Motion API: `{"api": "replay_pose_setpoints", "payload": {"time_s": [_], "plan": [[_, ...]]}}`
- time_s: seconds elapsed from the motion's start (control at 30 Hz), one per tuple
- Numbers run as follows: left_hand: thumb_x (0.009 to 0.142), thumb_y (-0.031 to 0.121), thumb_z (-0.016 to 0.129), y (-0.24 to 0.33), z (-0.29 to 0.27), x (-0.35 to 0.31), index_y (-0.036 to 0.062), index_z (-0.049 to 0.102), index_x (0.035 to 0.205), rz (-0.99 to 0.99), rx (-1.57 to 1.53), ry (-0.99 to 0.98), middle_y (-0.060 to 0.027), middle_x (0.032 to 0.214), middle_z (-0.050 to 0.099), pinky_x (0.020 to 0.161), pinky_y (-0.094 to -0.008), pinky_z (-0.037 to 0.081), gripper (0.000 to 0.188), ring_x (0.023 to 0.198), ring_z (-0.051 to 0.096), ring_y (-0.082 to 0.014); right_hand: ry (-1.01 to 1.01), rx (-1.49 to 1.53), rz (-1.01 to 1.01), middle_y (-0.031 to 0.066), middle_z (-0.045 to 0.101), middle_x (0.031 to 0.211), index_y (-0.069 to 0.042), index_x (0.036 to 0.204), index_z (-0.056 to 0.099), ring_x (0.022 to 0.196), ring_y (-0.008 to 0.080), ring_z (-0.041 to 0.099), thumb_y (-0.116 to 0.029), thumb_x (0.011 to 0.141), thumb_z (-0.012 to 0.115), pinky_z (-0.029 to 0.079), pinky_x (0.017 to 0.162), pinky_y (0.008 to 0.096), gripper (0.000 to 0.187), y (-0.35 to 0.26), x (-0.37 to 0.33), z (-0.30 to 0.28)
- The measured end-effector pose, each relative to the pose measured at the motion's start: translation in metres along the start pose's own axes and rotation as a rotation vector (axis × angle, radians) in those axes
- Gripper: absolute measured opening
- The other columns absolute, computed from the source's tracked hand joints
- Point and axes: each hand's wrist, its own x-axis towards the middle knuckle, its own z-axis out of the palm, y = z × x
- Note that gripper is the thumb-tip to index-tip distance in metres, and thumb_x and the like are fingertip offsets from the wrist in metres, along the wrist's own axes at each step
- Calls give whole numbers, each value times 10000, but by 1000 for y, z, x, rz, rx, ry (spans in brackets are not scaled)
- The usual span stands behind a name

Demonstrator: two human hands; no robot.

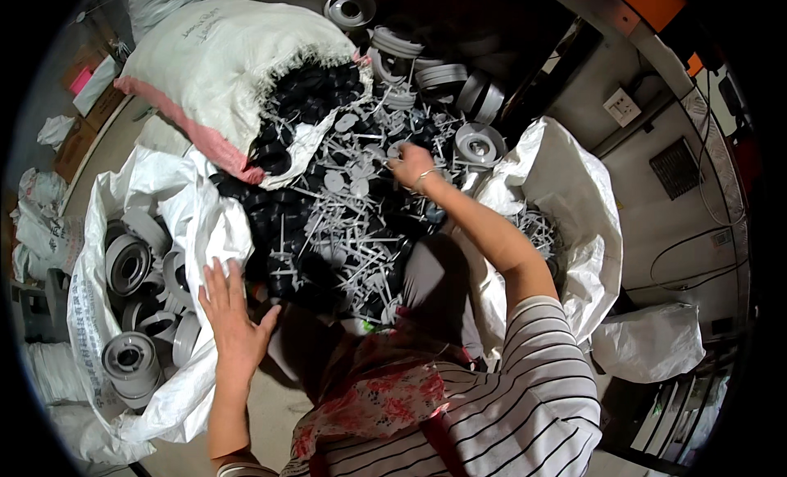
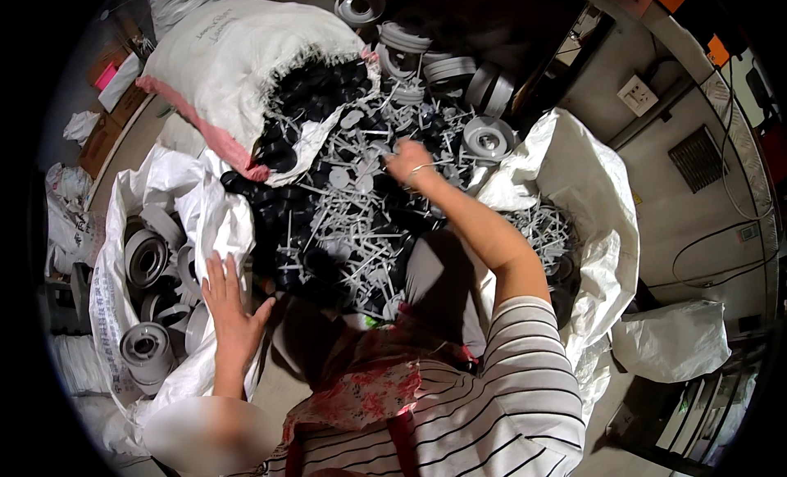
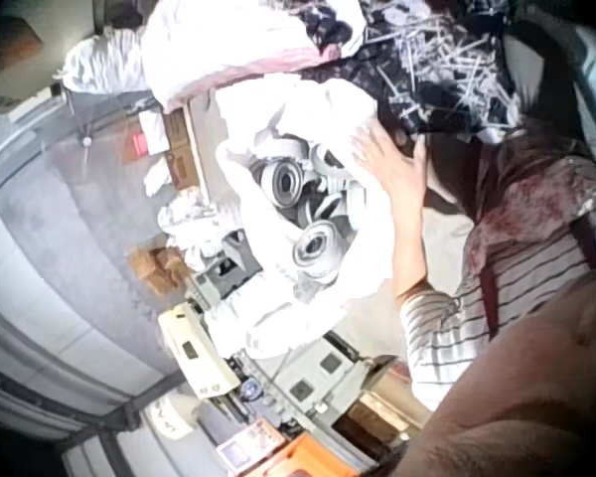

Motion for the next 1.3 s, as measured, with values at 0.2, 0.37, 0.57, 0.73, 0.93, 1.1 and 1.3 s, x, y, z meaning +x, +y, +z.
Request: {"api": "replay_pose_setpoints", "payload": {"time_s": [0.2, 0.37, 0.57, 0.73, 0.93, 1.1, 1.3], "plan": [[707, -77, 600, -88, 95, 20, -17, 516, 1244, -371, -56, -29, -206, 1026, 641, 752, -385, 491, 546, 832, 613, -365, -181, -641, 182, 179, 527, 1281, -32, 1222, 517, 1169, 325, 527, -211, 833, 573, 459, 924, 426, 432, 152, 51, -52], [696, -70, 606, -57, 63, 110, 14, 593, 1123, -316, -119, 291, -200, 964, 636, 789, -383, 475, 436, 869, 607, -366, -257, -730, 223, 185, 490, 1322, -60, 1380, 326, 1239, 344, 452, -224, 894, 489, 385, 977, 469, 538, 215, 58, -20], [740, -1, 638, 5, 89, 122, 13, 527, 1205, -139, -35, 242, -175, 1090, 586, 873, -415, 399, 478, 956, 514, -346, -331, -479, -143, 210, 644, 1041, 9, 1072, 596, 964, 317, 635, -301, 768, 628, 492, 860, 363, 435, 150, 68, -37], [800, 167, 623, 39, 110, 100, 29, 524, 1231, -15, 226, 583, -207, 1335, 448, 1006, -540, 239, 463, 1208, 384, -416, -490, 314, -284, 253, 382, 1392, 18, 1373, 356, 1276, 356, 407, -557, 745, 678, 324, 1076, 379, 910, 41, 59, -120], [803, 369, 604, 58, 239, 10, 32, 572, 1167, 2, 24, 8, -213, 1411, 344, 1004, -631, 186, 497, 1356, 206, -399, 185, -212, 477, 230, 147, 1491, -58, 1452, 69, 1366, 401, 182, -477, 674, 708, 312, 1053, 510, 1090, 100, 214, -155], [792, 536, 581, 63, 295, -16, 40, 398, 1353, -248, 62, -249, -228, 1457, 274, 1040, -592, 108, 771, 1375, 191, -374, -107, -336, 228, 185, 437, 1377, -15, 1303, 447, 1297, 271, 387, -448, 777, 529, 322, 1063, 362, 687, 251, 318, -138], [801, 533, 541, 59, 296, -17, 55, 432, 1333, -91, 174, -166, -209, 1434, 323, 1064, -542, 70, 723, 1373, 226, -340, -44, 3, 416, 165, 511, 1316, -56, 1246, 537, 1212, 254, 478, -490, 800, 522, 339, 1040, 325, 622, 309, 317, -131]]}}
